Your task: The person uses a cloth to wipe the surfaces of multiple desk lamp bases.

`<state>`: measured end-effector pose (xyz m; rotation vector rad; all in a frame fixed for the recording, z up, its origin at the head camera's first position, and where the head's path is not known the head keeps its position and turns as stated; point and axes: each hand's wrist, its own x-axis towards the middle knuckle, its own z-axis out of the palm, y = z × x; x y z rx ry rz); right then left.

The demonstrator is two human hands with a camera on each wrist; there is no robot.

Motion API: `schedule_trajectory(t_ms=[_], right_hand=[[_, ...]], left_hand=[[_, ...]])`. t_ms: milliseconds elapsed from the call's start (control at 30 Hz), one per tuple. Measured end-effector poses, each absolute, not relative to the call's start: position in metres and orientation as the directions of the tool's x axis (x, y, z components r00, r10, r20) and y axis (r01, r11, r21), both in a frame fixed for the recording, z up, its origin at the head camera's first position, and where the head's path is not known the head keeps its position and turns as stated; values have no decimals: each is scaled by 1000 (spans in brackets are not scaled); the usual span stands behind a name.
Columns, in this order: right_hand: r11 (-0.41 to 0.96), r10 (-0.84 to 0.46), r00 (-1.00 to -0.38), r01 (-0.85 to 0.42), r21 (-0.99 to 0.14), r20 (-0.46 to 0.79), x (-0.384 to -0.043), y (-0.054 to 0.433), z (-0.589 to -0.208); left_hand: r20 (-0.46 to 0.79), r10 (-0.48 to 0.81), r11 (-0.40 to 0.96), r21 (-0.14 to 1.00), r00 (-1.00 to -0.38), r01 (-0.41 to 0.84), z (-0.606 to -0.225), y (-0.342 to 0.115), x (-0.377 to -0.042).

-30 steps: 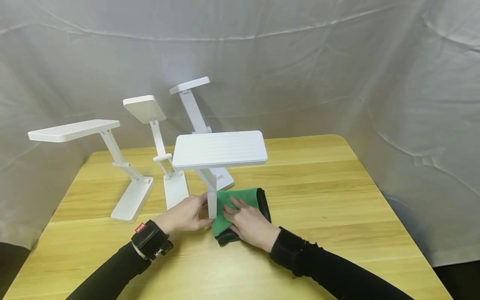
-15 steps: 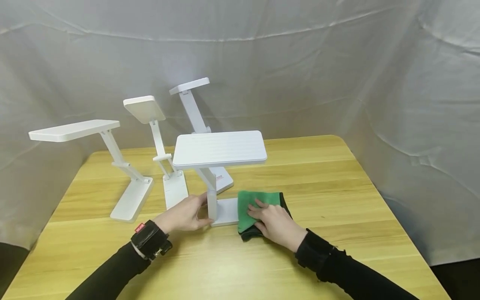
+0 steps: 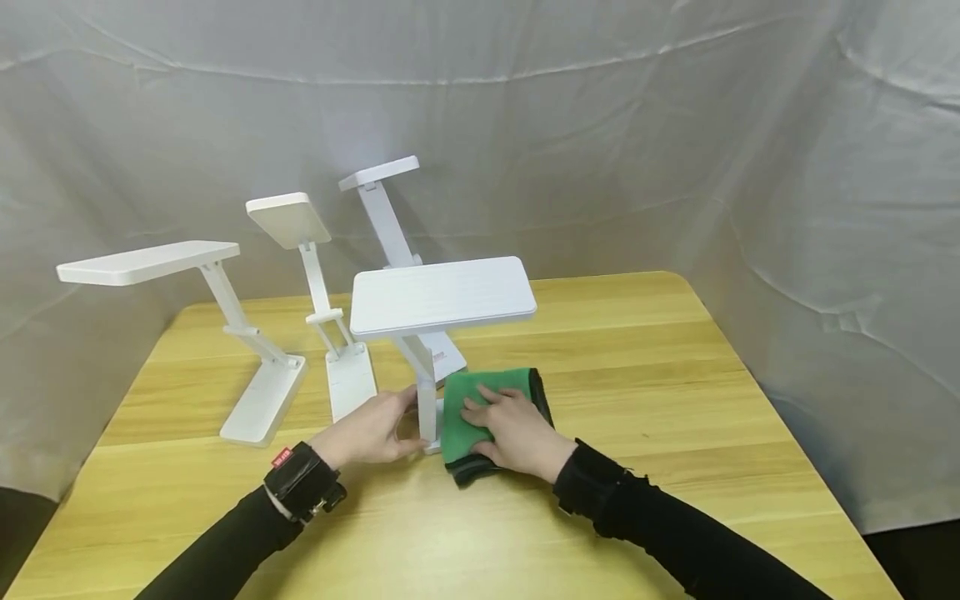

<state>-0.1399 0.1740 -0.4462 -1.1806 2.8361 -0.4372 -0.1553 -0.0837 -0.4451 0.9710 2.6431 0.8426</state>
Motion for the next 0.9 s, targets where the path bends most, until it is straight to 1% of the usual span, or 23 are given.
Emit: schedule_trajectory(t_ms=[100, 167, 300, 533, 633, 733, 900], right_hand=[[642, -731, -680, -714, -281, 58, -139, 164, -444], [637, -739, -672, -721, -272, 51, -138, 162, -445], [648, -731, -680, -721, -244, 68, -134, 169, -449], [664, -716, -686, -726, -178, 129, -128, 193, -451], [664, -707, -691, -721, -197, 148, -127, 204, -449], [661, -690, -705, -707, -252, 164, -126, 212, -447], [681, -652, -741, -666, -305, 163, -127, 218, -448]], left_hand=[[21, 652, 611, 576, -758, 542, -445, -83, -156], [26, 655, 607, 578, -756, 545, -445, -82, -156], [29, 656, 601, 584, -754, 546, -445, -81, -156], [0, 649, 608, 603, -761, 517, -444, -82, -155], [-9, 646, 614, 601, -763, 513, -444, -83, -156], [-12, 646, 622, 589, -764, 517, -445, -85, -157], [-10, 646, 624, 582, -763, 521, -446, -86, -157]])
